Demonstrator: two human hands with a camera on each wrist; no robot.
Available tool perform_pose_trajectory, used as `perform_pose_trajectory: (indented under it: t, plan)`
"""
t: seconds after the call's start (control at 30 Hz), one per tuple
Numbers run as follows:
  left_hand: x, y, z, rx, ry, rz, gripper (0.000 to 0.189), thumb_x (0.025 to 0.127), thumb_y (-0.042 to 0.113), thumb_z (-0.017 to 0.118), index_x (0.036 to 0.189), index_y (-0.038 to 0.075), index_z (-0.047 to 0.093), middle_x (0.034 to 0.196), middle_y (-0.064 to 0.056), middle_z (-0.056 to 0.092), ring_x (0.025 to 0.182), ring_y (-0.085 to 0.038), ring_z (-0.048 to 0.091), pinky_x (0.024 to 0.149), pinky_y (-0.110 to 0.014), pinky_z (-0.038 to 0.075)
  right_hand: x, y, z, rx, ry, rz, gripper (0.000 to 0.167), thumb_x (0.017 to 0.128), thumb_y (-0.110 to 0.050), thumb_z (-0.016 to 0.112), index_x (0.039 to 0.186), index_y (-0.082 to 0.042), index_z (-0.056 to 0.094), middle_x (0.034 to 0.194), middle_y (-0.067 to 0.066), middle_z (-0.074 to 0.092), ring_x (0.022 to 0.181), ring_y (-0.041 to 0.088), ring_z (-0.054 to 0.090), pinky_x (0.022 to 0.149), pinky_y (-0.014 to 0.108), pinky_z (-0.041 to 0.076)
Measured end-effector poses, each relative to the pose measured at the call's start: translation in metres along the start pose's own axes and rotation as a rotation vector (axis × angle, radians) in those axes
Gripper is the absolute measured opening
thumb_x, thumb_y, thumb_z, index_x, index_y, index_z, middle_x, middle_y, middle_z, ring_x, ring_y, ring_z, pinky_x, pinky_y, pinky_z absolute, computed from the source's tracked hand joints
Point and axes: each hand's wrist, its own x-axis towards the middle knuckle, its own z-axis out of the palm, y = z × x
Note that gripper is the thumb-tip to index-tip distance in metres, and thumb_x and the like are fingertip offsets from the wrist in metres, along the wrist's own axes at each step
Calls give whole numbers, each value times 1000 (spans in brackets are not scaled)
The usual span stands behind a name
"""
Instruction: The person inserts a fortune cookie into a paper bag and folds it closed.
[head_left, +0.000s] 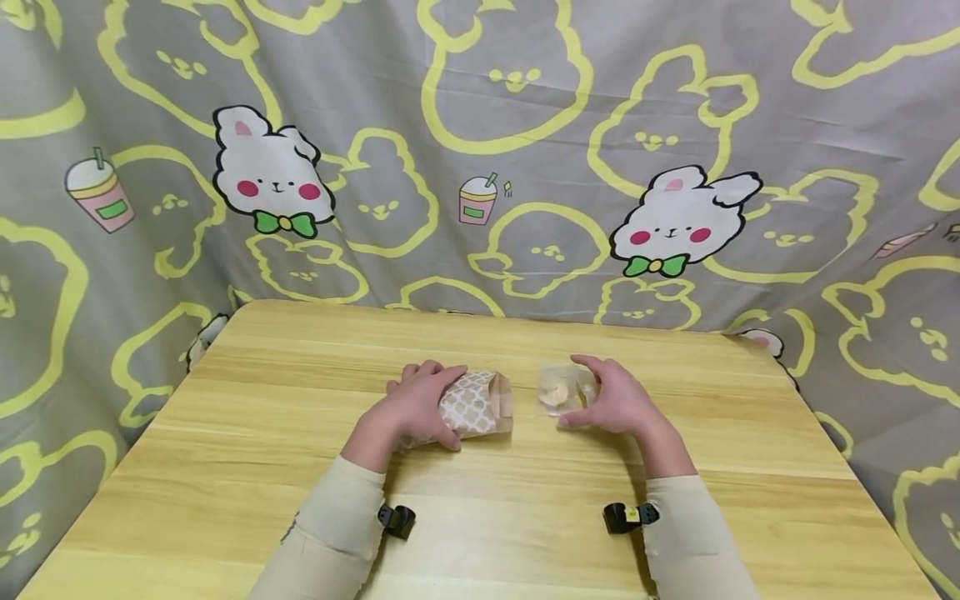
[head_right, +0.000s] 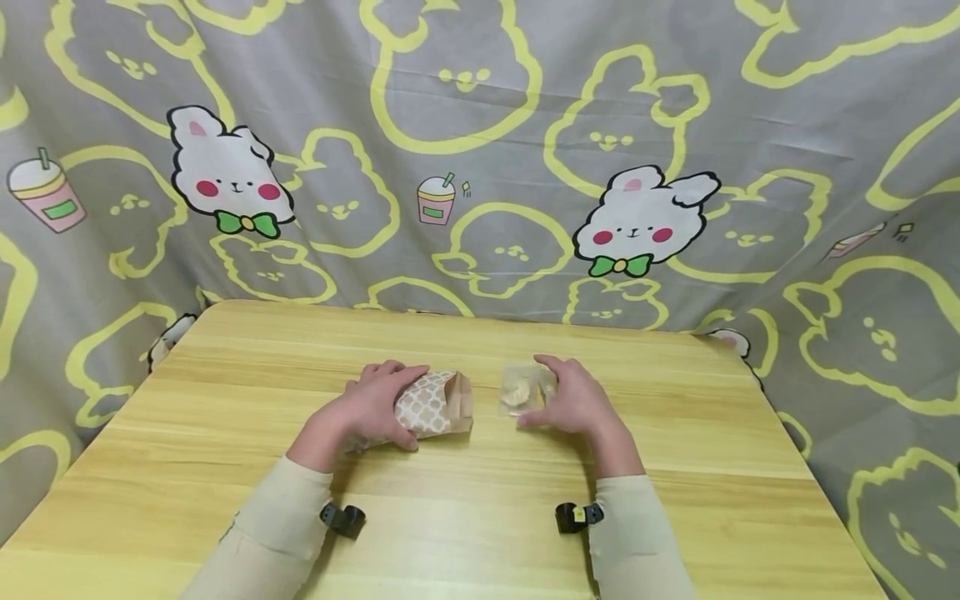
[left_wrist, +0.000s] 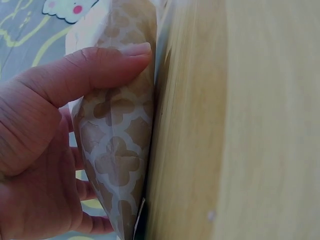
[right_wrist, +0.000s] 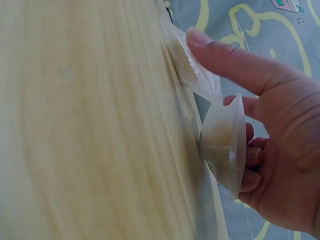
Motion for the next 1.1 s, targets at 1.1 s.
perform_pose_trajectory:
  t: [1.1]
  plan:
    - [-3, 5, 4, -2, 25, 52, 113, 56, 35, 96, 154, 25, 41, 138, -7, 45, 125, -35, 35, 94, -55, 31, 4, -14, 6, 3, 5, -20, 88, 62, -39, 95, 135, -12, 54, 133, 20, 53, 121, 41, 50, 97, 57, 41]
